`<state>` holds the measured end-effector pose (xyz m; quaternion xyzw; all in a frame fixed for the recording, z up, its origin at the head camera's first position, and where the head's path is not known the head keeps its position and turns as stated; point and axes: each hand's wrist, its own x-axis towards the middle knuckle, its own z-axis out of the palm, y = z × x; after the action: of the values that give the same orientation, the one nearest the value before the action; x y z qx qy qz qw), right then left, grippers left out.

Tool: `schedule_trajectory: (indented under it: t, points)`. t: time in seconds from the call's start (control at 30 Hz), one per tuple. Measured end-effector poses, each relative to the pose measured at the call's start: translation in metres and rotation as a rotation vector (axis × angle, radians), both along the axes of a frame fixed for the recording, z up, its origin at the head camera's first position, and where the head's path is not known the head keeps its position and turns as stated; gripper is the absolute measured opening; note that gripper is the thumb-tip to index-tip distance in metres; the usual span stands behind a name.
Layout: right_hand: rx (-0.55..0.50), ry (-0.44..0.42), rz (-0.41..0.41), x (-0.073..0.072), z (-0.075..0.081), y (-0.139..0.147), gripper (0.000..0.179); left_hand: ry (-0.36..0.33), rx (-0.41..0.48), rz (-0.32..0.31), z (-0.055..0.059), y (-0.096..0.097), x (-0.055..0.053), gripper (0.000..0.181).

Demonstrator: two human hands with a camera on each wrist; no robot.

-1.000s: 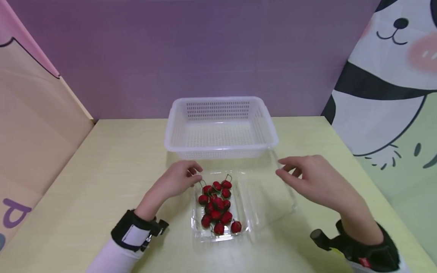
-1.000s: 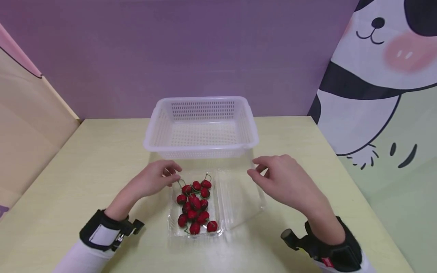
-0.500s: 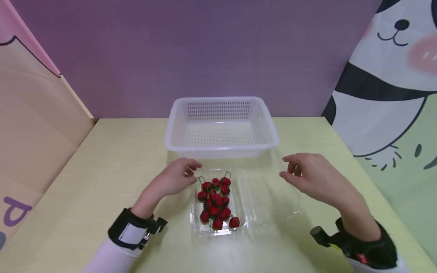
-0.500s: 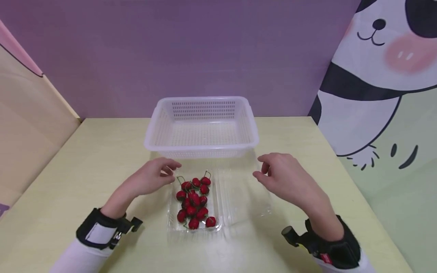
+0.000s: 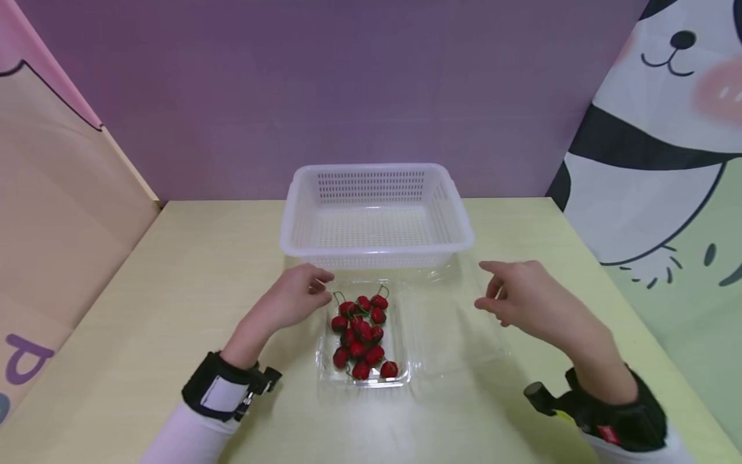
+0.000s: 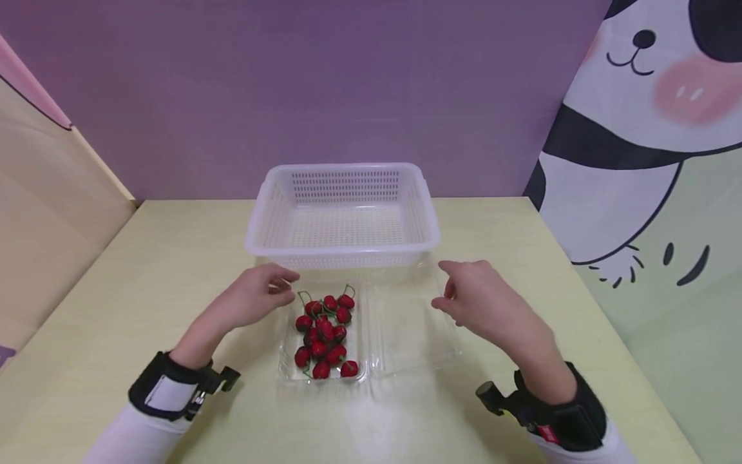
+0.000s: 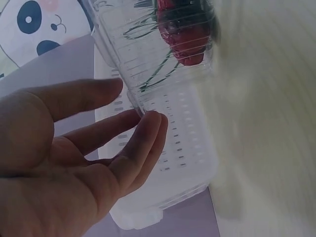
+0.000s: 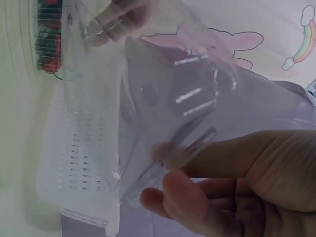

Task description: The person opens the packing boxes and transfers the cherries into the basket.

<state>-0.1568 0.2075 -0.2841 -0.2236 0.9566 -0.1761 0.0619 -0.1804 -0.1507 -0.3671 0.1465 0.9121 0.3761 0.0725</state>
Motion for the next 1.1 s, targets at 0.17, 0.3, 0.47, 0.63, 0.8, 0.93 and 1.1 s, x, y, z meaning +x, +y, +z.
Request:
schedule_trajectory:
  t: [0.17, 0.3, 0.47, 0.63, 0.8, 0.93, 1.1]
  points:
    - [0.02, -0.048, -0.011, -0.004, -0.006, -0.001, 0.056, -0.001, -0.017, -0.04, 0.002, -0.003, 0.0, 0.045]
    - [0.086, 0.001, 0.022, -0.009, -0.017, -0.006, 0.039, 0.002, -0.03, -0.061, 0.003, -0.005, 0.0, 0.051]
    - [0.145, 0.068, 0.065, -0.013, -0.033, -0.012, 0.026, 0.014, -0.046, -0.06, 0.003, -0.006, 0.0, 0.053]
    - [0.18, 0.0, 0.059, -0.014, -0.044, -0.016, 0.03, 0.036, -0.07, -0.056, 0.002, -0.006, -0.001, 0.054]
    - [0.218, -0.112, 0.073, -0.013, -0.054, -0.022, 0.026, 0.071, -0.099, -0.056, 0.0, -0.005, -0.003, 0.055]
    - [0.231, -0.104, 0.089, -0.015, -0.063, -0.023, 0.021, 0.069, -0.101, -0.05, 0.0, -0.005, -0.004, 0.055]
    - [0.225, -0.089, 0.097, -0.019, -0.073, -0.025, 0.016, 0.051, -0.08, -0.046, -0.001, -0.005, -0.003, 0.054]
